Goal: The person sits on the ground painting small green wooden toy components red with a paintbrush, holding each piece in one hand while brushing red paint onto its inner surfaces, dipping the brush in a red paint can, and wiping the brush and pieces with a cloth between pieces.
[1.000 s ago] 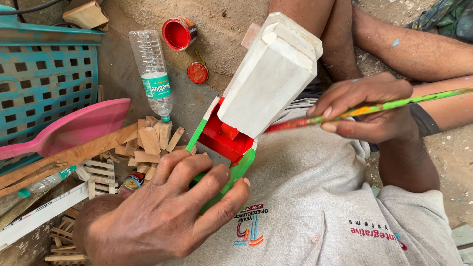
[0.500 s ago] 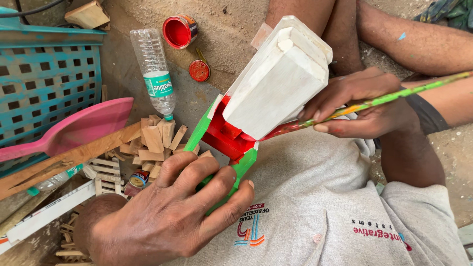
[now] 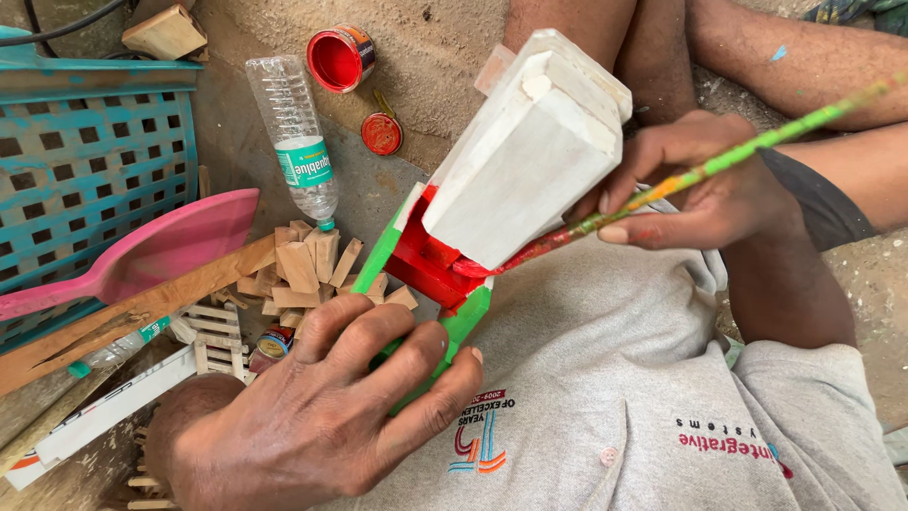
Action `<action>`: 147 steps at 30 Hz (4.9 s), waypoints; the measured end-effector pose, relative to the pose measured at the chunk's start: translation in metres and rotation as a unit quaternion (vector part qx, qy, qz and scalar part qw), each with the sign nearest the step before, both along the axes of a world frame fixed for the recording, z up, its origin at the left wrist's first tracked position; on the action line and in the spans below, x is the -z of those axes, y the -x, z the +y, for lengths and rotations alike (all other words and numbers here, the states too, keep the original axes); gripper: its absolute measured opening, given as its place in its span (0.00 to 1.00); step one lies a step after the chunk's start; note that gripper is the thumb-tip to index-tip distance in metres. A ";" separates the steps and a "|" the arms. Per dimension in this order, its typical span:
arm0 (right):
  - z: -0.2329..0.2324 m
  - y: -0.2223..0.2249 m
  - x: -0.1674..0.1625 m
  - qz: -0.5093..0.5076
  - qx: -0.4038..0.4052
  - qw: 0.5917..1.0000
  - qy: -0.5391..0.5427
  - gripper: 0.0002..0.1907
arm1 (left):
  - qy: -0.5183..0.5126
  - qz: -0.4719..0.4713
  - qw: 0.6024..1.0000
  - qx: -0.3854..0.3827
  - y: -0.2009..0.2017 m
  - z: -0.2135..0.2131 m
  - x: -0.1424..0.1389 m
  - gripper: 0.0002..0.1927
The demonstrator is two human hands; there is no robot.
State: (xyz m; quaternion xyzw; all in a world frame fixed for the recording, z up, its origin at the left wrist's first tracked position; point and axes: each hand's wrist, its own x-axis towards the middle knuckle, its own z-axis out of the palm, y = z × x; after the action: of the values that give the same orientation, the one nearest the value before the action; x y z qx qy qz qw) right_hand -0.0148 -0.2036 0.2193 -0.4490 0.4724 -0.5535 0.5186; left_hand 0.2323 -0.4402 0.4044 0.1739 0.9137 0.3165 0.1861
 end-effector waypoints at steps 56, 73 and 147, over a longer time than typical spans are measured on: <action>0.013 -0.053 0.014 0.024 0.217 0.958 0.187 0.12 | 0.008 -0.017 0.999 -0.033 -0.002 -0.005 -0.002 0.30; 0.027 -0.053 0.011 -0.037 0.182 0.973 0.134 0.12 | 0.017 -0.007 0.999 -0.028 0.000 -0.006 -0.004 0.30; 0.021 -0.062 0.052 -0.094 0.219 0.960 0.150 0.10 | 0.018 -0.002 1.000 -0.003 0.007 -0.002 -0.010 0.31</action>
State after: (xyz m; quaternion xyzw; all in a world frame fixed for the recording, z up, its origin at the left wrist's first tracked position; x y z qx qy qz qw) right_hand 0.0473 -0.1830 0.1672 -0.3535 0.4195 -0.7576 0.3537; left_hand 0.2255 -0.4423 0.4140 0.1671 0.9195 0.3007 0.1904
